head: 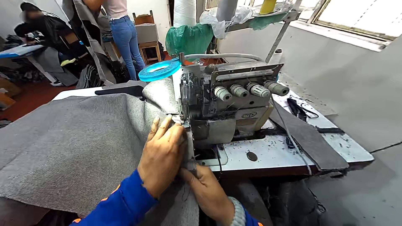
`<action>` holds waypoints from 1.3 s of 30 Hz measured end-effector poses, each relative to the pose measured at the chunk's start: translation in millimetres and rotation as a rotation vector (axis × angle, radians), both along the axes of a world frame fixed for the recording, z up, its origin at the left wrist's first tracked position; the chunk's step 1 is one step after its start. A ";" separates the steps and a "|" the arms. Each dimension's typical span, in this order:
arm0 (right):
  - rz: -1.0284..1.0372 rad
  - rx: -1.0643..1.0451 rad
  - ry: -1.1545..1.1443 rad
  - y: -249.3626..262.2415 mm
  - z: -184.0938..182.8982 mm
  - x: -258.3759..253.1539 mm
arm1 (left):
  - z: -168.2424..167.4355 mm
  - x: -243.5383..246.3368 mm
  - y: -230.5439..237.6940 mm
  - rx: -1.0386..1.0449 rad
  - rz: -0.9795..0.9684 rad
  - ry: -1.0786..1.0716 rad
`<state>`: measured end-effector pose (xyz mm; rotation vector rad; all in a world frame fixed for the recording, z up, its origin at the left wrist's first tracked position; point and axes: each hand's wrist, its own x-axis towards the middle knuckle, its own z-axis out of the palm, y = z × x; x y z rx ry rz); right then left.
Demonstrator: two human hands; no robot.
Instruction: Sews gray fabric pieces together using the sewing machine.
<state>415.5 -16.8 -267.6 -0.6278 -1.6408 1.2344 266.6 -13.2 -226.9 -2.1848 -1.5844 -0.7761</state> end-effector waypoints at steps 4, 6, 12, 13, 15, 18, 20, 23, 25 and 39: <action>0.019 0.054 -0.088 14.8 9.5 8.1 | 12.9 -5.3 1.1 -0.071 -0.036 -0.087; 0.028 0.102 -0.128 17.9 9.5 11.5 | 20.5 -0.3 -11.9 -0.035 -0.086 -0.068; -0.092 0.156 -0.075 12.8 6.1 1.4 | 22.8 -0.8 -41.2 -0.071 -0.259 0.061; -0.126 0.186 -0.081 12.0 4.8 -1.4 | 19.1 -4.1 -42.2 -0.065 -0.259 0.113; -0.204 0.251 -0.114 11.2 3.6 -6.6 | 13.5 -10.7 -41.1 -0.052 -0.255 0.201; -0.282 0.272 -0.132 12.6 4.2 -12.0 | 9.3 -16.8 -30.9 0.021 -0.242 0.257; -0.292 0.231 -0.112 14.3 5.4 -15.9 | 10.9 -20.1 -20.9 0.054 -0.269 0.214; -0.322 0.186 -0.082 19.4 8.9 -22.3 | 14.4 -23.9 -7.1 0.067 -0.296 0.143; -0.314 0.173 -0.081 24.4 10.8 -24.0 | 11.4 -27.2 -0.1 0.084 -0.288 0.114; -0.743 0.826 -0.678 34.7 -61.5 -1.5 | -75.6 -115.6 63.8 -0.281 0.340 -0.288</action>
